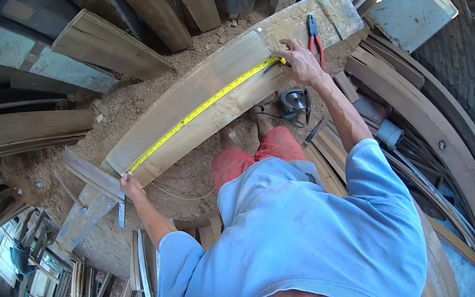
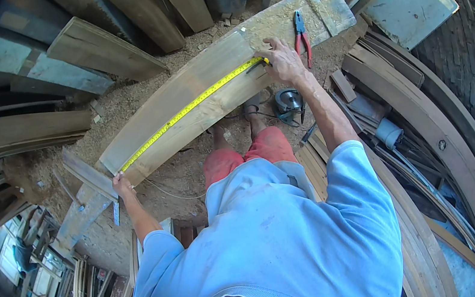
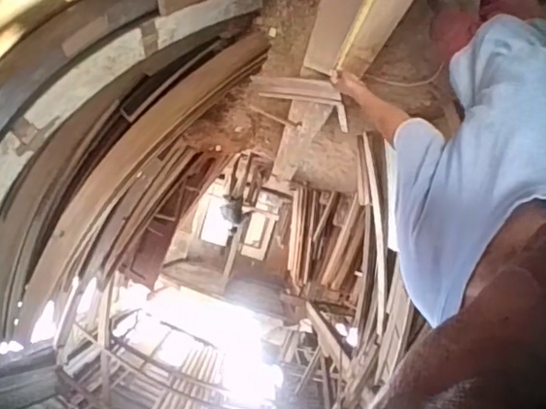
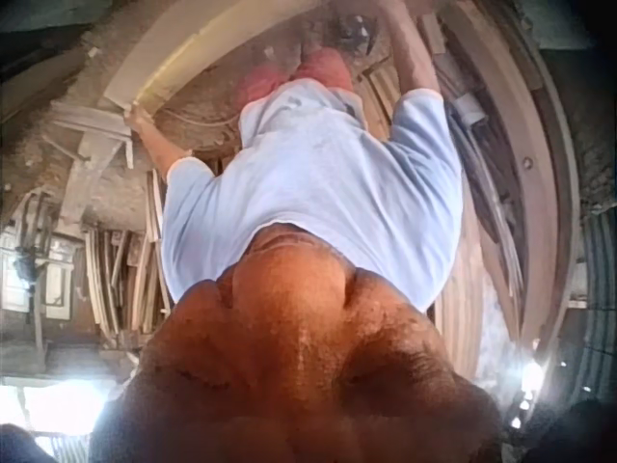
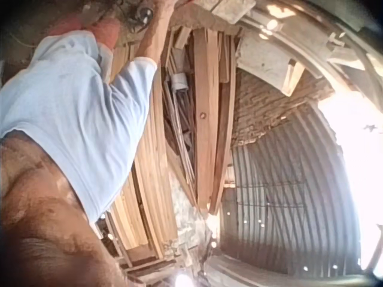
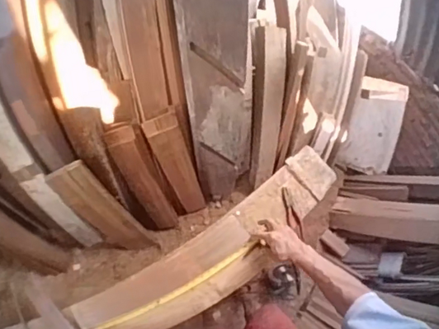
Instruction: The person measures a wooden board with a tape measure, marks it, and then cuts the board using a circular saw while another board is placed over it as a guide. The person then uses a chisel and hammer to remove a small piece of wood.
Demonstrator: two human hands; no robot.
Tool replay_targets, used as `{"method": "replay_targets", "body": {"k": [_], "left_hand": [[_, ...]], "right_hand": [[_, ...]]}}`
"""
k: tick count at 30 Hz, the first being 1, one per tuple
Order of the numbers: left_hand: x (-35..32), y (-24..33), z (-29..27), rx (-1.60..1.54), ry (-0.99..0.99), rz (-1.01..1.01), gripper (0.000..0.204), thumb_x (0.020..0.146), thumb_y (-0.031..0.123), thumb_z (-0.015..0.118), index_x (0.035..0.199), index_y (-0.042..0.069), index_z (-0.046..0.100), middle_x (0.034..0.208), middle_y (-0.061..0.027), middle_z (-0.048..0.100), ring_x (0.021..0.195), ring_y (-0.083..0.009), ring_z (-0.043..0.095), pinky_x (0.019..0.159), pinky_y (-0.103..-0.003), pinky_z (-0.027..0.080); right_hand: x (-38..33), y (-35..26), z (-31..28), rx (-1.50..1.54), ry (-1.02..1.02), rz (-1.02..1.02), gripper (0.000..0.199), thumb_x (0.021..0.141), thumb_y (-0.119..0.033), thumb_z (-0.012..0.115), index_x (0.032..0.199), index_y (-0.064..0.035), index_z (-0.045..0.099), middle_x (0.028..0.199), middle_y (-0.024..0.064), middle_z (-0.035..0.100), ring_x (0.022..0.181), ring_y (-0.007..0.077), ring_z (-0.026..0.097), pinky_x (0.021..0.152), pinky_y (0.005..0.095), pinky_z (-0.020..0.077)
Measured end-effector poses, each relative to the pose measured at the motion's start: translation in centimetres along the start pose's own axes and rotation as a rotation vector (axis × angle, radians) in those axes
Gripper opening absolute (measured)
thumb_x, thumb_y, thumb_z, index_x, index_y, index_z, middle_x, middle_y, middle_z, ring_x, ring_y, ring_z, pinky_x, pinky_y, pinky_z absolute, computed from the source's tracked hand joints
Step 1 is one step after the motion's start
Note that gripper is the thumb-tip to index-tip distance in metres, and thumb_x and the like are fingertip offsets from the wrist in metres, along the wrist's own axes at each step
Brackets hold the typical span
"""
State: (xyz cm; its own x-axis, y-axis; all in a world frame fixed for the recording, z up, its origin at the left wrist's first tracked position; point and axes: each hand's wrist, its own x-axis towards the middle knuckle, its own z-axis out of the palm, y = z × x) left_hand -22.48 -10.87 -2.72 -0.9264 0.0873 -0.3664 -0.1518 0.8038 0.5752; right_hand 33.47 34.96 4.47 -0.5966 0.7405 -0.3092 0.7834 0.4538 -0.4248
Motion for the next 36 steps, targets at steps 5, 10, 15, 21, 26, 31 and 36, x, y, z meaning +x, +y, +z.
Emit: {"method": "replay_targets", "body": {"k": [5,10,15,21,26,31,36], "left_hand": [[1.8,-2.0,-0.9,-0.095,0.012,-0.071,0.017,0.097,0.013,0.073,0.106,-0.001,0.069,0.095,-0.0059,0.069,0.087,-0.0162,0.061,0.080,-0.032,0.052],[2.0,-2.5,-1.3,-0.157,0.006,-0.105,0.016,0.097,0.012,0.072,0.108,0.002,0.068,0.091,-0.0038,0.067,0.082,-0.0134,0.059,0.076,-0.030,0.050],[-0.8,0.5,-0.8,-0.399,-0.082,-0.289,0.025,0.099,0.022,0.070,0.118,0.007,0.065,0.092,-0.0020,0.063,0.080,-0.0102,0.055,0.072,-0.025,0.044],[-0.8,-0.3,-1.1,-0.451,-0.057,-0.111,0.040,0.099,0.032,0.070,0.123,0.003,0.058,0.113,-0.0093,0.058,0.095,-0.0160,0.056,0.081,-0.034,0.048],[-1.3,-0.3,2.0,0.047,0.011,0.147,0.054,0.098,0.029,0.074,0.130,-0.006,0.047,0.114,-0.0136,0.055,0.100,-0.0255,0.055,0.089,-0.043,0.049],[-3.2,2.6,2.8,0.213,-0.022,0.081,0.054,0.097,0.025,0.075,0.130,-0.006,0.045,0.112,-0.0151,0.055,0.098,-0.0246,0.055,0.088,-0.041,0.049],[-0.1,-0.5,2.5,0.263,-0.093,0.220,0.059,0.095,0.042,0.073,0.123,-0.005,0.053,0.113,-0.0216,0.059,0.101,-0.0335,0.061,0.092,-0.045,0.051]], "right_hand": [[-0.2,0.2,-0.1,-0.017,0.053,-0.077,0.052,0.079,-0.009,0.074,0.129,-0.0217,0.071,0.146,0.0158,0.053,0.132,0.0372,0.051,0.107,0.0488,0.0472],[0.1,0.0,-0.6,0.001,0.015,-0.092,0.052,0.078,-0.010,0.074,0.128,-0.0220,0.071,0.142,0.0153,0.055,0.129,0.0373,0.053,0.106,0.0487,0.0477],[-0.6,-2.8,-2.9,0.105,-0.272,-0.131,0.053,0.079,-0.009,0.073,0.131,-0.0144,0.068,0.126,0.0179,0.064,0.121,0.0377,0.058,0.107,0.0466,0.0460],[0.1,-3.5,-1.4,0.273,-0.258,-0.190,0.046,0.080,-0.008,0.070,0.126,-0.0085,0.067,0.112,0.0188,0.068,0.110,0.0384,0.063,0.096,0.0476,0.0514],[1.9,1.1,-2.4,0.272,-0.040,0.097,0.046,0.080,-0.010,0.070,0.126,-0.0047,0.064,0.104,0.0240,0.070,0.100,0.0409,0.068,0.090,0.0488,0.0543],[4.1,7.8,-3.5,0.022,0.116,0.450,0.053,0.086,-0.025,0.070,0.134,-0.0055,0.060,0.112,0.0287,0.070,0.109,0.0430,0.068,0.095,0.0491,0.0533],[7.1,20.5,-2.2,-0.439,0.634,0.515,0.063,0.095,-0.050,0.060,0.131,0.0015,0.061,0.120,0.0303,0.069,0.117,0.0433,0.065,0.101,0.0524,0.0502]]}}
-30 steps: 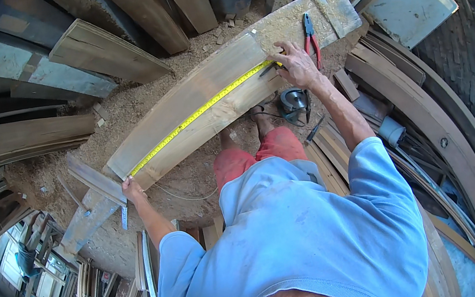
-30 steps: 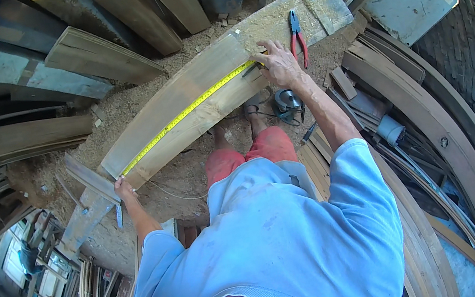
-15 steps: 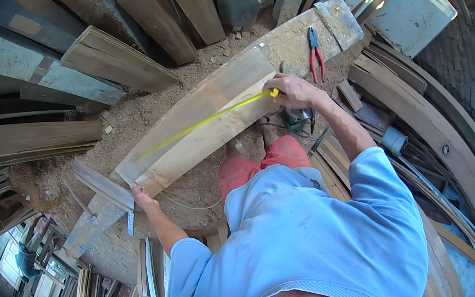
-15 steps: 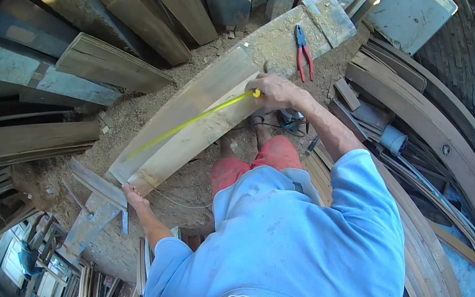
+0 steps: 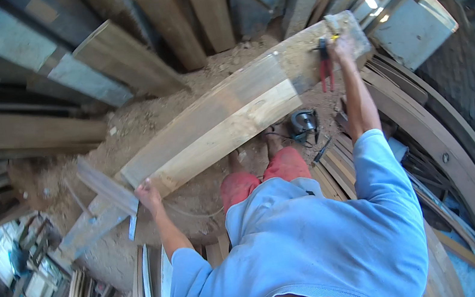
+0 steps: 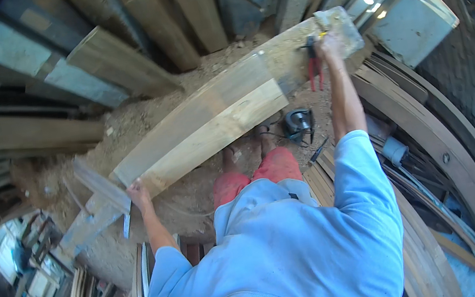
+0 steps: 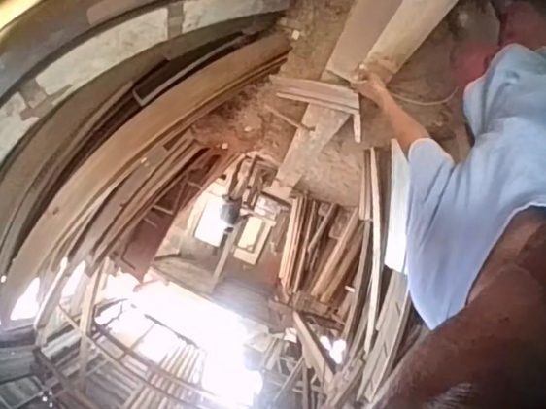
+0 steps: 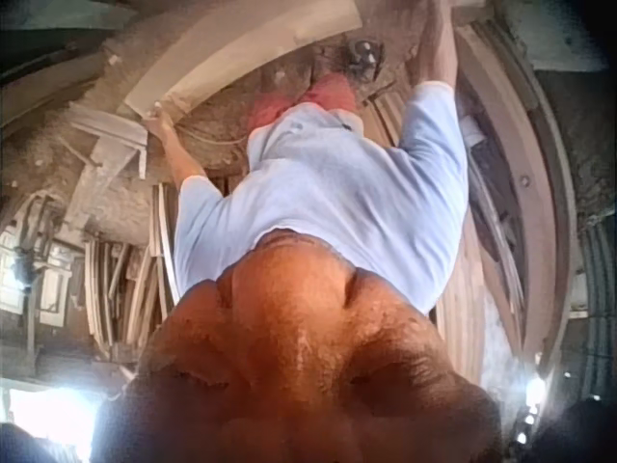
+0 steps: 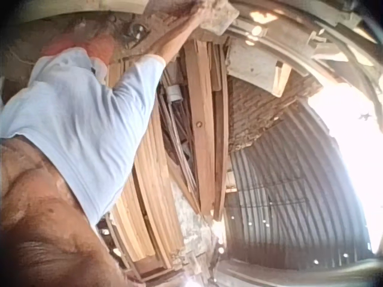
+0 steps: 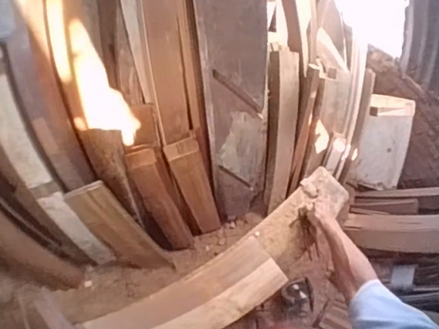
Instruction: The person measures a wooden board with a tape measure, marks it, and then cuts the board using a circular saw while another board is placed over it as a guide. The person then uses a chisel and hammer to remove a small piece of wood.
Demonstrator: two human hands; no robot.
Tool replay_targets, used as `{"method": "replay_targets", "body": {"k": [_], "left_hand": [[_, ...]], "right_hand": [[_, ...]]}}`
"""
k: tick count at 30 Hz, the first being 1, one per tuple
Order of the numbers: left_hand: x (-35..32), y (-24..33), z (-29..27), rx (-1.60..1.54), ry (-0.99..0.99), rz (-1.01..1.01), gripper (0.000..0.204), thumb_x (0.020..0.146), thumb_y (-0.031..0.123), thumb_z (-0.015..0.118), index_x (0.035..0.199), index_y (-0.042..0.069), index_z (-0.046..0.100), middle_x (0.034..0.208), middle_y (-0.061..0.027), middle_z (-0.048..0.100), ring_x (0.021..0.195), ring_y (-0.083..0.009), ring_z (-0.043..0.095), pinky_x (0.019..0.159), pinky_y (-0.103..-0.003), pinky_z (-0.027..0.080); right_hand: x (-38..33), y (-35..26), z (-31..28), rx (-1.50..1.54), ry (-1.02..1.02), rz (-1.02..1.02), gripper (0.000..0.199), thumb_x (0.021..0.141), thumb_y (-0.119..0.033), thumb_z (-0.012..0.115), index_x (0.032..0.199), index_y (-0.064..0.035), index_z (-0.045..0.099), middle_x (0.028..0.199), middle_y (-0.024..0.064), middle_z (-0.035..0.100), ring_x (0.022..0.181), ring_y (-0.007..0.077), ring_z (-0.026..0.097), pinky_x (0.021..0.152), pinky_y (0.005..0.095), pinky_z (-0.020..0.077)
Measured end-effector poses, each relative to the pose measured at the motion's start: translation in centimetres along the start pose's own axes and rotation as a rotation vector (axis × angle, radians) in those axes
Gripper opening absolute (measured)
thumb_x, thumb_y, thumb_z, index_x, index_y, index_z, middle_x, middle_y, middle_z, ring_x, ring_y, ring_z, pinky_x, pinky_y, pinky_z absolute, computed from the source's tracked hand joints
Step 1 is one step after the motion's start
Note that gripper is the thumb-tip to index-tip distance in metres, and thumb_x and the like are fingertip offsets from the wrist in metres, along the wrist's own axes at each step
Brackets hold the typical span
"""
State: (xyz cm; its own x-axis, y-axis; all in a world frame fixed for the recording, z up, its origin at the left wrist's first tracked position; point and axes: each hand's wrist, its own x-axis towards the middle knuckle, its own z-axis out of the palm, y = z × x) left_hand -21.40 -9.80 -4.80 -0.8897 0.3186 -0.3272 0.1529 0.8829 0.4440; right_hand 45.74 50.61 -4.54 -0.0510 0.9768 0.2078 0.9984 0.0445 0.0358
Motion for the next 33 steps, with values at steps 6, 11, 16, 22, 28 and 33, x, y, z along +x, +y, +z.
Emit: {"method": "replay_targets", "body": {"k": [6,11,16,22,28,33], "left_hand": [[-6.3,5.1,-4.9,0.338,0.031,-0.091,0.044,0.096,0.042,0.063,0.103,-0.001,0.064,0.102,-0.0248,0.071,0.101,-0.0444,0.068,0.089,-0.053,0.052],[-8.5,4.0,-5.9,0.204,-0.042,-0.179,0.041,0.095,0.041,0.065,0.103,0.000,0.062,0.100,-0.0248,0.072,0.099,-0.0437,0.070,0.090,-0.053,0.053],[-7.3,-2.7,-11.2,0.253,0.095,-0.152,0.046,0.087,0.038,0.075,0.115,0.005,0.060,0.122,-0.0238,0.067,0.117,-0.0422,0.064,0.098,-0.053,0.050],[-3.0,-5.7,-14.7,0.392,0.007,-0.366,0.069,0.082,0.020,0.071,0.145,0.008,0.046,0.153,-0.0234,0.044,0.145,-0.0437,0.040,0.117,-0.056,0.035],[-1.4,-3.2,-13.8,0.410,-0.202,-0.436,0.074,0.080,0.014,0.073,0.149,0.024,0.047,0.154,-0.0205,0.049,0.150,-0.0460,0.032,0.123,-0.055,0.023],[-1.9,-6.0,-14.4,0.464,-0.100,-0.342,0.069,0.082,0.029,0.077,0.145,0.021,0.049,0.150,-0.0184,0.054,0.145,-0.0437,0.039,0.119,-0.060,0.023]], "right_hand": [[-0.7,-1.3,3.4,0.049,-0.553,0.099,0.081,0.091,-0.072,0.054,0.138,-0.0066,0.062,0.136,0.0242,0.064,0.122,0.0407,0.064,0.098,0.0498,0.0511],[-8.9,-3.9,-0.2,0.107,-0.194,0.073,0.069,0.086,-0.053,0.074,0.132,-0.0027,0.061,0.129,0.0299,0.062,0.124,0.0462,0.057,0.102,0.0556,0.0463],[-13.2,-9.6,-5.4,0.212,-0.387,-0.210,0.063,0.091,-0.042,0.073,0.137,-0.0015,0.061,0.134,0.0246,0.064,0.120,0.0385,0.059,0.104,0.0500,0.0463],[-10.8,-24.0,-34.9,1.421,-0.863,-0.037,0.031,0.103,-0.018,0.059,0.128,-0.0011,0.067,0.100,0.0055,0.071,0.081,0.0104,0.061,0.074,0.0275,0.0501],[-13.8,-23.7,-61.2,1.572,-0.262,-1.222,0.026,0.096,-0.027,0.067,0.110,-0.0054,0.071,0.091,0.0025,0.068,0.072,0.0103,0.058,0.064,0.0261,0.0433],[-20.1,-29.6,-73.9,1.266,-0.853,-2.297,0.018,0.082,-0.025,0.069,0.094,-0.0133,0.074,0.087,0.0040,0.067,0.067,0.0155,0.061,0.056,0.0330,0.0471]]}}
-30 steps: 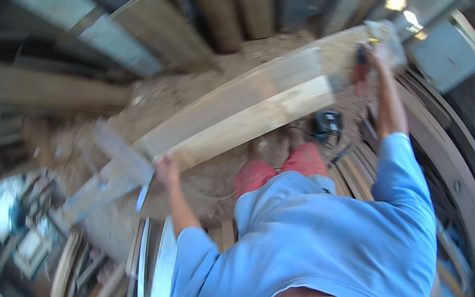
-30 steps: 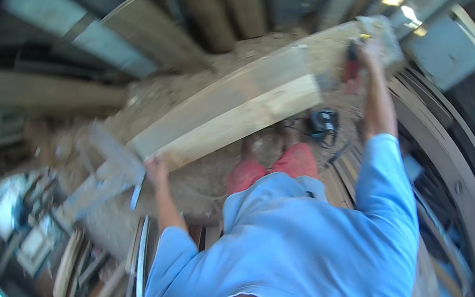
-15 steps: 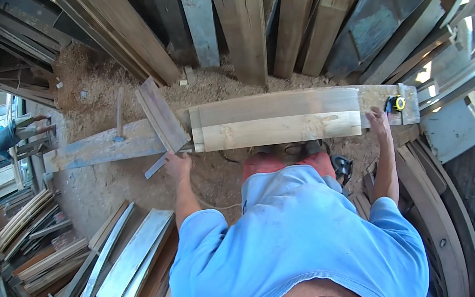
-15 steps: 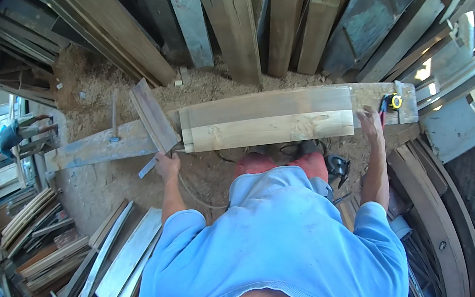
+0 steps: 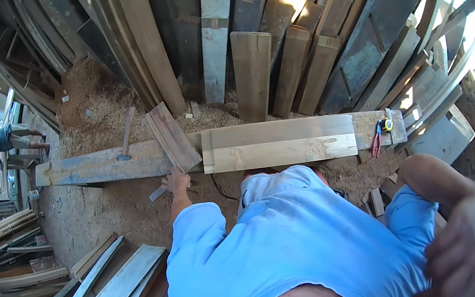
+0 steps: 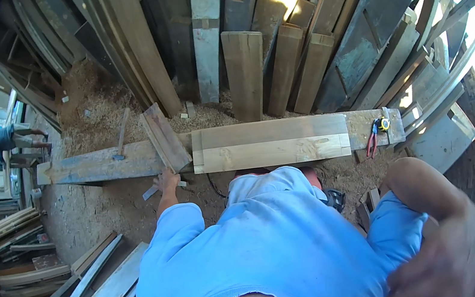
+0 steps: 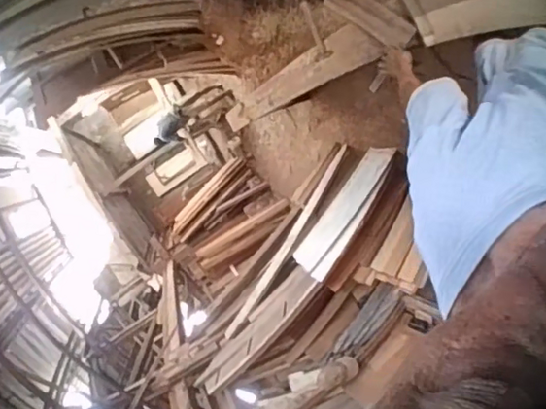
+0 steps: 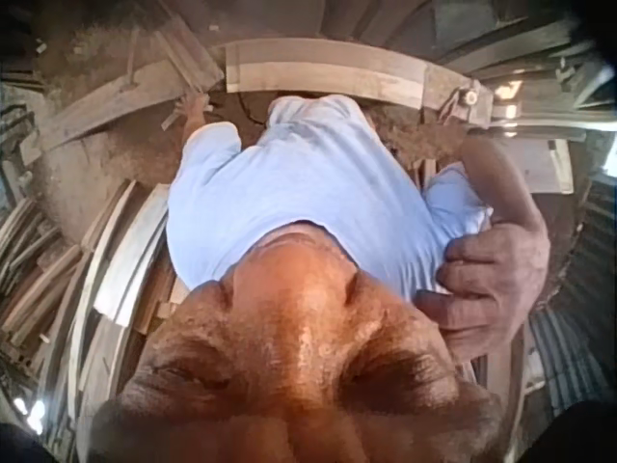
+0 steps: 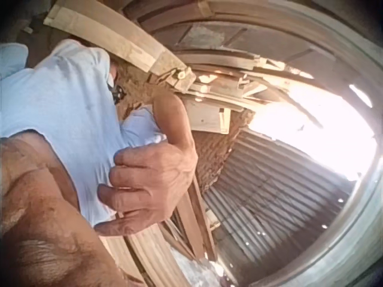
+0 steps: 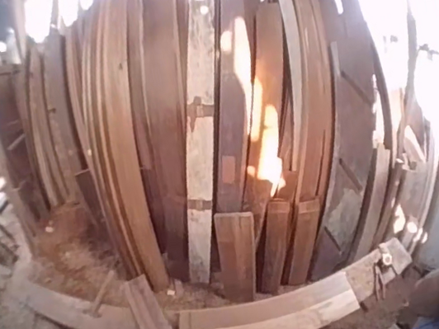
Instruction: The person measures a wooden board with a tape measure, marks it, and then cuts the board using a circular saw while another board is placed over it as a guide. The person then uses a chisel and hammer to remove a small piece of wood.
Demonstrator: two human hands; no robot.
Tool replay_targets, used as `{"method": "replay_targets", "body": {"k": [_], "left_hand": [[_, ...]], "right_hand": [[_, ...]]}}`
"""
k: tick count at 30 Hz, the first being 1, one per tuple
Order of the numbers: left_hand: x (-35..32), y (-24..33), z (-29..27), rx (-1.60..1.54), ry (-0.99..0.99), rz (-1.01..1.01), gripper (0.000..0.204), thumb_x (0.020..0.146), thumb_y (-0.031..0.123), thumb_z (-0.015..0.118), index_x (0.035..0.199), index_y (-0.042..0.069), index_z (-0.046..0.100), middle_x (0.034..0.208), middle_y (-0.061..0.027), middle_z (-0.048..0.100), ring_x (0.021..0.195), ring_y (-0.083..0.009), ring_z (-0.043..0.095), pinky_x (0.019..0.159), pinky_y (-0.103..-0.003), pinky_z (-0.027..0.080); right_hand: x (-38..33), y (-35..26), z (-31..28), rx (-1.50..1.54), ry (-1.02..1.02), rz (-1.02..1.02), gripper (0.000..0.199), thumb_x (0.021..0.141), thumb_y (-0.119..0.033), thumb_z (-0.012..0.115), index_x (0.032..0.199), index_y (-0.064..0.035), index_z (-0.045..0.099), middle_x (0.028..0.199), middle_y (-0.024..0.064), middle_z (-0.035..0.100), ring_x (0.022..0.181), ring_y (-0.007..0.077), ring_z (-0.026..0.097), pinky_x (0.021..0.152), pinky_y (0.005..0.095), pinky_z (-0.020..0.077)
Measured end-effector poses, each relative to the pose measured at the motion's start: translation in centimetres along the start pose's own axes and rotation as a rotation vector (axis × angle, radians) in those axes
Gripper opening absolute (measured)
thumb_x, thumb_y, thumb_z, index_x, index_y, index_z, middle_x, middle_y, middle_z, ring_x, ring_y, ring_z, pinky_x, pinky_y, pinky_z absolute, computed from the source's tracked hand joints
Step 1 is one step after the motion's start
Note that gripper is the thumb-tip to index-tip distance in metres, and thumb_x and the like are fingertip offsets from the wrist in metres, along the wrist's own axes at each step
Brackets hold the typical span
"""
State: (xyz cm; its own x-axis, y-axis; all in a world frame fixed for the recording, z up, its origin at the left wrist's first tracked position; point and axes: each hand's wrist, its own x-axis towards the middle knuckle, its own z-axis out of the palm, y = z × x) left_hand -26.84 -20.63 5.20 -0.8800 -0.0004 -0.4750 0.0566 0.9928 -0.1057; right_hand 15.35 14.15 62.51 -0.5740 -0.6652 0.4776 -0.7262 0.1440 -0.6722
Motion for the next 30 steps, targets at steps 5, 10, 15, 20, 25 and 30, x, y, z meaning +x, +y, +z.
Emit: {"method": "replay_targets", "body": {"k": [5,10,15,20,25,30], "left_hand": [[-0.8,0.5,-1.7,-0.027,-0.026,0.113,0.071,0.084,0.041,0.079,0.144,0.019,0.049,0.148,-0.0160,0.057,0.143,-0.0402,0.042,0.117,-0.060,0.025],[-1.8,0.0,-1.9,-0.032,-0.011,0.077,0.071,0.084,0.044,0.079,0.143,0.017,0.050,0.145,-0.0130,0.060,0.143,-0.0382,0.042,0.117,-0.059,0.027],[-2.4,1.2,-3.3,-0.052,-0.085,0.154,0.073,0.081,0.051,0.080,0.139,0.012,0.059,0.146,-0.0182,0.060,0.142,-0.0374,0.048,0.118,-0.054,0.033],[-2.2,-0.7,-4.2,-0.062,-0.144,0.194,0.063,0.077,0.042,0.078,0.131,0.011,0.067,0.139,-0.0165,0.065,0.132,-0.0341,0.060,0.109,-0.048,0.048],[-2.9,0.3,-5.2,-0.021,-0.153,0.178,0.060,0.074,0.032,0.072,0.128,0.008,0.068,0.135,-0.0192,0.067,0.127,-0.0363,0.063,0.105,-0.047,0.051],[-3.3,0.6,-6.3,-0.030,-0.164,0.192,0.056,0.076,0.031,0.071,0.127,0.007,0.068,0.134,-0.0199,0.067,0.127,-0.0369,0.063,0.105,-0.048,0.051]], "right_hand": [[4.3,-2.0,2.7,0.127,-0.065,0.065,0.028,0.071,-0.021,0.065,0.093,-0.0029,0.067,0.086,0.0091,0.062,0.069,0.0304,0.063,0.062,0.0445,0.0542],[4.1,-2.2,3.9,0.047,0.019,-0.019,0.022,0.075,-0.019,0.066,0.087,-0.0005,0.064,0.081,0.0143,0.058,0.066,0.0319,0.062,0.058,0.0435,0.0523],[4.0,-4.8,3.9,0.019,-0.013,0.136,0.022,0.078,-0.020,0.065,0.085,0.0009,0.064,0.076,0.0162,0.058,0.064,0.0324,0.062,0.061,0.0458,0.0534],[3.1,-4.6,5.6,-0.169,0.035,-0.127,0.023,0.081,-0.024,0.062,0.077,-0.0021,0.065,0.071,0.0150,0.063,0.064,0.0310,0.065,0.065,0.0529,0.0562],[2.4,-3.5,4.5,-0.471,0.064,-0.238,0.029,0.075,-0.029,0.062,0.076,-0.0004,0.066,0.072,0.0196,0.067,0.064,0.0311,0.068,0.061,0.0503,0.0561],[1.4,-4.1,5.1,-0.036,0.014,0.140,0.027,0.078,-0.021,0.066,0.091,0.0028,0.064,0.079,0.0169,0.059,0.065,0.0337,0.063,0.059,0.0426,0.0534]]}}
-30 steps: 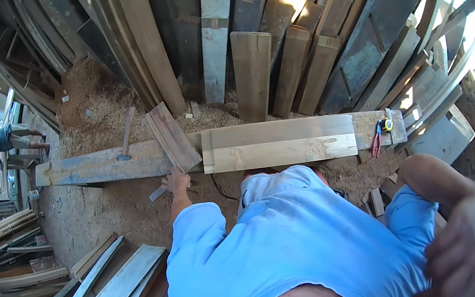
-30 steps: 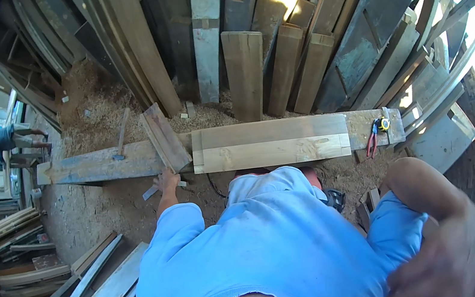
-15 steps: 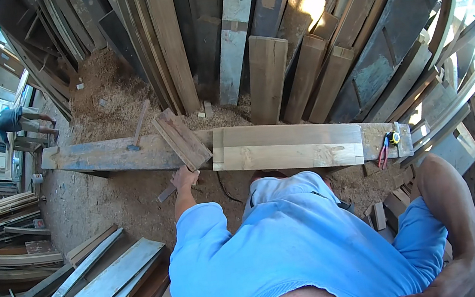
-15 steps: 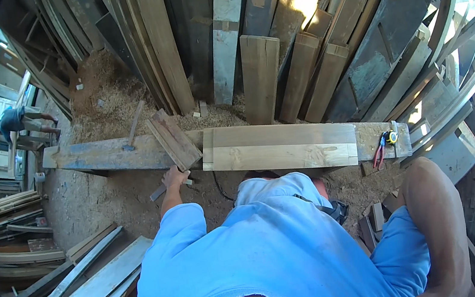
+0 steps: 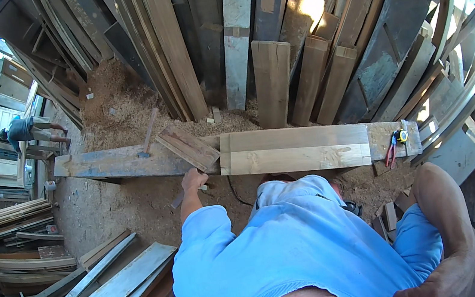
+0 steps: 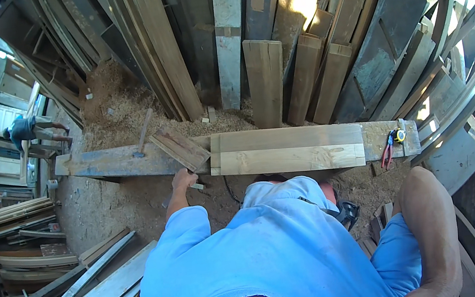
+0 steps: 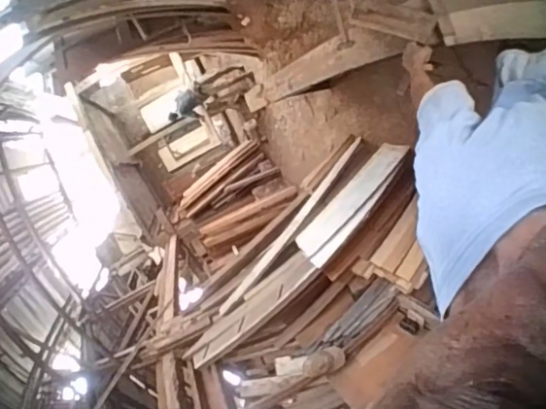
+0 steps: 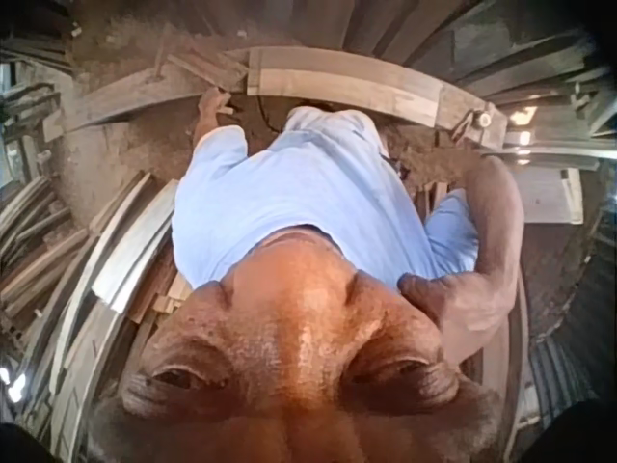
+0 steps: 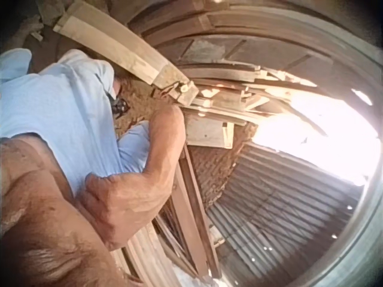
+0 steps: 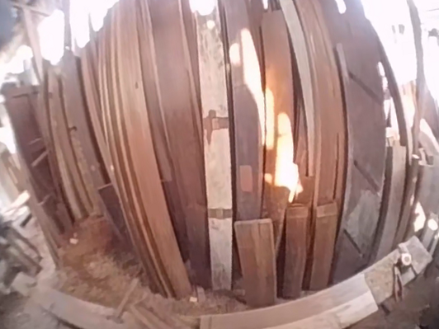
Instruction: The person measures a wooden board with a tape measure, marks it, and then cuts the board using a circular saw while another board is placed over it as a guide. The person then uses a chisel and hammer to remove a small piece of wood.
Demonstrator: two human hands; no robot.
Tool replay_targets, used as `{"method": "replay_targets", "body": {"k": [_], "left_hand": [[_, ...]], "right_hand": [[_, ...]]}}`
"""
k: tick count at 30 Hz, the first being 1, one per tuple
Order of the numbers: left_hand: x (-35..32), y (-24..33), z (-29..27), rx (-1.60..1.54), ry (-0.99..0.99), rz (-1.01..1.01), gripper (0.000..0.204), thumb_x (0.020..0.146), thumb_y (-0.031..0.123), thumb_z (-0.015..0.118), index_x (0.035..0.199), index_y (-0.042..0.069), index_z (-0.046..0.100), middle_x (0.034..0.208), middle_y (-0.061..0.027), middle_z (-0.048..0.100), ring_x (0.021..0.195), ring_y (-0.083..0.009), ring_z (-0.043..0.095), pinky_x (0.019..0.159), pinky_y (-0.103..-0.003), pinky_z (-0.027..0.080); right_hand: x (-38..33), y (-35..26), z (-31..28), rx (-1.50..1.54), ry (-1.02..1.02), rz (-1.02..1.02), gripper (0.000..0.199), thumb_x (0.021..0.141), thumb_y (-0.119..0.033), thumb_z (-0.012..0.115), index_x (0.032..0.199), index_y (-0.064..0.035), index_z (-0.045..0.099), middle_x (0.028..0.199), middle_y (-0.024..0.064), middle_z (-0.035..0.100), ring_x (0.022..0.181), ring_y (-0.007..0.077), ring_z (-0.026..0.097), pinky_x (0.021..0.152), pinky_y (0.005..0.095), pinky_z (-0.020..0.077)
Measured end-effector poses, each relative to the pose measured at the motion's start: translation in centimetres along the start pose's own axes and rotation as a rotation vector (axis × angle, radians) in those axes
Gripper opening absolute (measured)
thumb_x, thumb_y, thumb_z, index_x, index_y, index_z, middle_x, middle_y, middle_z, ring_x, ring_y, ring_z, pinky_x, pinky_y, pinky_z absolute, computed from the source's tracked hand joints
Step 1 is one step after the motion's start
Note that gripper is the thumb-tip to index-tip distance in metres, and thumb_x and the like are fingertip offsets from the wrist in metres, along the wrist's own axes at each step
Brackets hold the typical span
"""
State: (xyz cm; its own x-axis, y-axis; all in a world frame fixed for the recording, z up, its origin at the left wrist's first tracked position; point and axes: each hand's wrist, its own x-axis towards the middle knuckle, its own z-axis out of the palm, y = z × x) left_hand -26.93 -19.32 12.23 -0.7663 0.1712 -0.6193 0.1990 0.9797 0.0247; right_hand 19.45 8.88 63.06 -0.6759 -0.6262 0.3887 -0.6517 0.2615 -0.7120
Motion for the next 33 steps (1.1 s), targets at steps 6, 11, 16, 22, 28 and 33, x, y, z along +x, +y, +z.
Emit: {"method": "replay_targets", "body": {"k": [6,11,16,22,28,33], "left_hand": [[-0.3,3.1,0.0,0.008,0.141,0.065,0.051,0.085,0.037,0.068,0.125,0.004,0.068,0.132,-0.0224,0.068,0.126,-0.0389,0.063,0.105,-0.049,0.050],[-1.2,7.0,0.8,-0.033,0.211,0.187,0.051,0.092,0.042,0.063,0.125,0.004,0.068,0.121,-0.0261,0.071,0.116,-0.0428,0.067,0.100,-0.053,0.052],[-2.7,14.2,3.1,-0.030,0.084,0.337,0.050,0.092,0.042,0.062,0.119,0.000,0.067,0.109,-0.0286,0.073,0.106,-0.0473,0.069,0.095,-0.056,0.053],[-8.9,23.1,7.2,-0.068,0.118,0.592,0.048,0.090,0.038,0.061,0.116,-0.002,0.064,0.106,-0.0316,0.071,0.104,-0.0500,0.068,0.093,-0.058,0.052],[-15.1,27.1,12.9,0.209,-0.142,0.996,0.043,0.086,0.031,0.064,0.113,-0.001,0.057,0.105,-0.0300,0.069,0.099,-0.0509,0.067,0.088,-0.061,0.052],[-15.1,28.4,19.4,0.287,-0.199,1.381,0.034,0.079,0.020,0.069,0.103,0.003,0.052,0.110,-0.0259,0.063,0.105,-0.0464,0.062,0.089,-0.059,0.049]], "right_hand": [[-3.0,5.9,-1.8,-0.129,-0.202,-0.156,0.016,0.099,-0.027,0.069,0.103,-0.0157,0.078,0.096,-0.0004,0.073,0.065,0.0049,0.062,0.054,0.0206,0.0430],[-8.3,18.2,4.1,0.292,1.179,0.614,0.039,0.093,-0.024,0.079,0.080,-0.0045,0.048,0.081,0.0112,0.070,0.066,0.0121,0.063,0.056,0.0276,0.0510],[-17.8,35.9,17.1,0.236,1.176,1.205,0.013,0.101,-0.009,0.065,0.094,0.0014,0.067,0.085,0.0067,0.073,0.069,0.0104,0.065,0.063,0.0272,0.0539],[-19.4,39.3,27.6,0.643,1.326,1.305,0.040,0.102,-0.031,0.067,0.123,0.0024,0.063,0.103,0.0090,0.069,0.085,0.0135,0.064,0.071,0.0289,0.0545],[-19.0,41.8,31.2,0.831,1.594,1.372,0.049,0.099,-0.036,0.072,0.133,-0.0032,0.058,0.106,0.0075,0.068,0.092,0.0170,0.065,0.080,0.0351,0.0567],[-22.0,41.7,34.6,1.179,2.313,0.989,0.038,0.099,-0.022,0.072,0.128,-0.0018,0.058,0.101,0.0081,0.067,0.077,0.0162,0.062,0.064,0.0332,0.0540]]}}
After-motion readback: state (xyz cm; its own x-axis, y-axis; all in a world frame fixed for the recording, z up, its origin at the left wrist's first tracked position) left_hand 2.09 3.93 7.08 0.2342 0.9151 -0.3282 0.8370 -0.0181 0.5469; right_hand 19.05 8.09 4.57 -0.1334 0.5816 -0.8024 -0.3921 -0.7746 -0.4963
